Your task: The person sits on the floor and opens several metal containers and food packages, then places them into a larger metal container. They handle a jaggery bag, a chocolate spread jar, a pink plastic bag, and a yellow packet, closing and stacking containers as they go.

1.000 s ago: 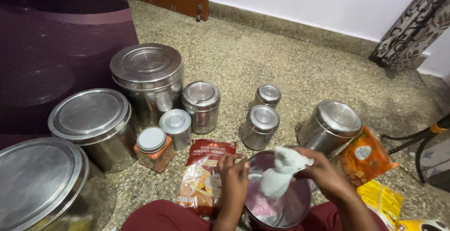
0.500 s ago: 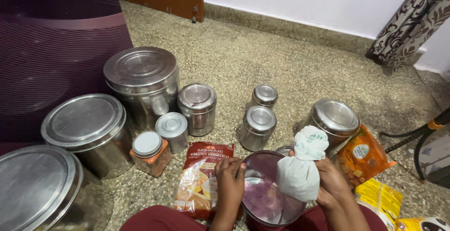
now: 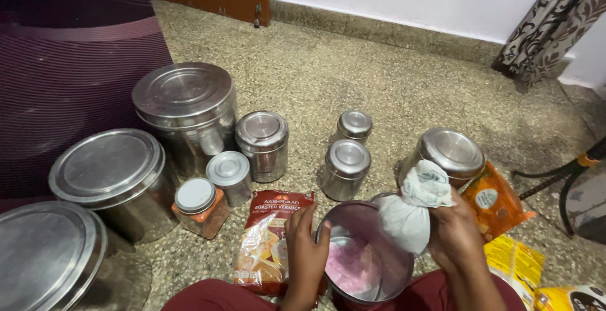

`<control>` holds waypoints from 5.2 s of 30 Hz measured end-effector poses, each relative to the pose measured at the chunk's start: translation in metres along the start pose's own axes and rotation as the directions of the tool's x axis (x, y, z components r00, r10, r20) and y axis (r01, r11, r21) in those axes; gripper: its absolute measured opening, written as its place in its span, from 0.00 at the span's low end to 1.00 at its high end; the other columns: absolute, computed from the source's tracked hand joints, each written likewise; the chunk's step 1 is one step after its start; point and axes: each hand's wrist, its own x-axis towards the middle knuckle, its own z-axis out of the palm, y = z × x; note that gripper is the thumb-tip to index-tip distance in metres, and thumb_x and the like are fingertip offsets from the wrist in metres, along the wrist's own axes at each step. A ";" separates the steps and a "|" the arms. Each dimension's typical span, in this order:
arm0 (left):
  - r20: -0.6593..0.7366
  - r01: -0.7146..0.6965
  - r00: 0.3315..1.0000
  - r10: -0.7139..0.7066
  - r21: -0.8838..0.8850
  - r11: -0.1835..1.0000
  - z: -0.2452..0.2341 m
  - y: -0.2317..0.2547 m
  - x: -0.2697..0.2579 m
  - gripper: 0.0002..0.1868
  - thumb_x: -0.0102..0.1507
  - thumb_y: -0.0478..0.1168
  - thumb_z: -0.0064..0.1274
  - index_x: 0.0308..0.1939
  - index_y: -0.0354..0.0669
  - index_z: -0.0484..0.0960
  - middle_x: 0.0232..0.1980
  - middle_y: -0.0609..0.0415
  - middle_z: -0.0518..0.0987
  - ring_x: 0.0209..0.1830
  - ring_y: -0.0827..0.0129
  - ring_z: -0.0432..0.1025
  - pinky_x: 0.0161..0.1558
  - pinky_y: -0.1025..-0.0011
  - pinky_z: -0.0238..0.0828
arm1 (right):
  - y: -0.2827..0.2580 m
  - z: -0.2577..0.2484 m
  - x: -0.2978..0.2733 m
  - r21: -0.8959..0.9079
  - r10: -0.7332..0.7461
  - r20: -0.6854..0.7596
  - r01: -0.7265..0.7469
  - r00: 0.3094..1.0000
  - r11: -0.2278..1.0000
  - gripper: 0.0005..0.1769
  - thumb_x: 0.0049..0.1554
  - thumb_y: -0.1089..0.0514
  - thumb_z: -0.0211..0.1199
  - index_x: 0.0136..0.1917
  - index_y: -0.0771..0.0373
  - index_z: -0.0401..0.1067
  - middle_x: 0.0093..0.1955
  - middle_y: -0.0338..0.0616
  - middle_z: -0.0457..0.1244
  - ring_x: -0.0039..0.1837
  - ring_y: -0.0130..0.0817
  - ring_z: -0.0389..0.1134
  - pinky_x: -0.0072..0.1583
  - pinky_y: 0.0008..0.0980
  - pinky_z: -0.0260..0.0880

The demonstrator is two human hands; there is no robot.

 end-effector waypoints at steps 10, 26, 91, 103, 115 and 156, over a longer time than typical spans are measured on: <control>0.055 0.131 0.990 -0.133 0.033 0.991 0.007 -0.018 0.000 0.16 0.55 0.33 0.60 0.48 0.41 0.88 0.55 0.50 0.79 0.60 0.56 0.69 0.60 0.62 0.67 | 0.034 -0.103 0.071 -0.444 -0.244 -0.231 0.121 0.942 0.888 0.18 0.63 0.68 0.53 0.65 0.68 0.72 0.55 0.45 0.69 0.52 0.32 0.69 0.53 0.30 0.69; 0.022 0.038 0.999 -0.041 0.126 0.991 0.008 -0.013 -0.003 0.14 0.57 0.32 0.57 0.45 0.43 0.90 0.51 0.54 0.83 0.61 0.55 0.68 0.62 0.61 0.63 | 0.078 -0.059 0.085 -0.921 -0.015 0.222 0.214 0.975 0.324 0.17 0.52 0.62 0.66 0.56 0.62 0.76 0.51 0.49 0.73 0.53 0.39 0.77 0.54 0.35 0.76; 0.001 0.103 0.994 -0.105 -0.206 0.973 -0.016 0.020 -0.009 0.19 0.70 0.45 0.45 0.50 0.35 0.86 0.46 0.49 0.84 0.41 0.66 0.78 0.40 0.69 0.74 | -0.060 -0.015 0.025 -0.791 0.248 0.230 0.033 0.941 0.611 0.14 0.54 0.65 0.63 0.54 0.65 0.79 0.40 0.40 0.70 0.40 0.27 0.68 0.42 0.29 0.68; 0.306 0.432 0.902 -0.306 -0.666 0.608 -0.003 -0.003 -0.002 0.26 0.69 0.49 0.42 0.60 0.29 0.78 0.57 0.41 0.82 0.36 0.67 0.80 0.37 0.69 0.82 | -0.012 -0.039 0.024 0.196 -0.062 0.342 -0.007 0.938 0.981 0.15 0.57 0.62 0.57 0.56 0.71 0.74 0.57 0.57 0.68 0.56 0.50 0.72 0.55 0.50 0.76; 0.420 0.457 0.886 -0.198 -0.710 0.536 0.001 -0.012 -0.003 0.27 0.69 0.48 0.44 0.66 0.32 0.72 0.64 0.39 0.77 0.58 0.57 0.78 0.57 0.60 0.79 | 0.015 -0.041 0.036 0.518 0.059 0.057 -0.080 0.997 0.852 0.22 0.69 0.48 0.52 0.62 0.68 0.72 0.57 0.59 0.69 0.56 0.52 0.72 0.58 0.56 0.74; 0.624 0.643 0.752 -0.212 -0.622 0.448 -0.022 0.013 0.000 0.26 0.65 0.39 0.52 0.67 0.32 0.75 0.51 0.44 0.86 0.40 0.68 0.82 0.40 0.68 0.82 | 0.009 -0.044 0.029 0.256 -0.123 -0.127 0.153 0.984 0.955 0.14 0.69 0.57 0.46 0.61 0.67 0.66 0.64 0.56 0.63 0.67 0.48 0.65 0.73 0.55 0.65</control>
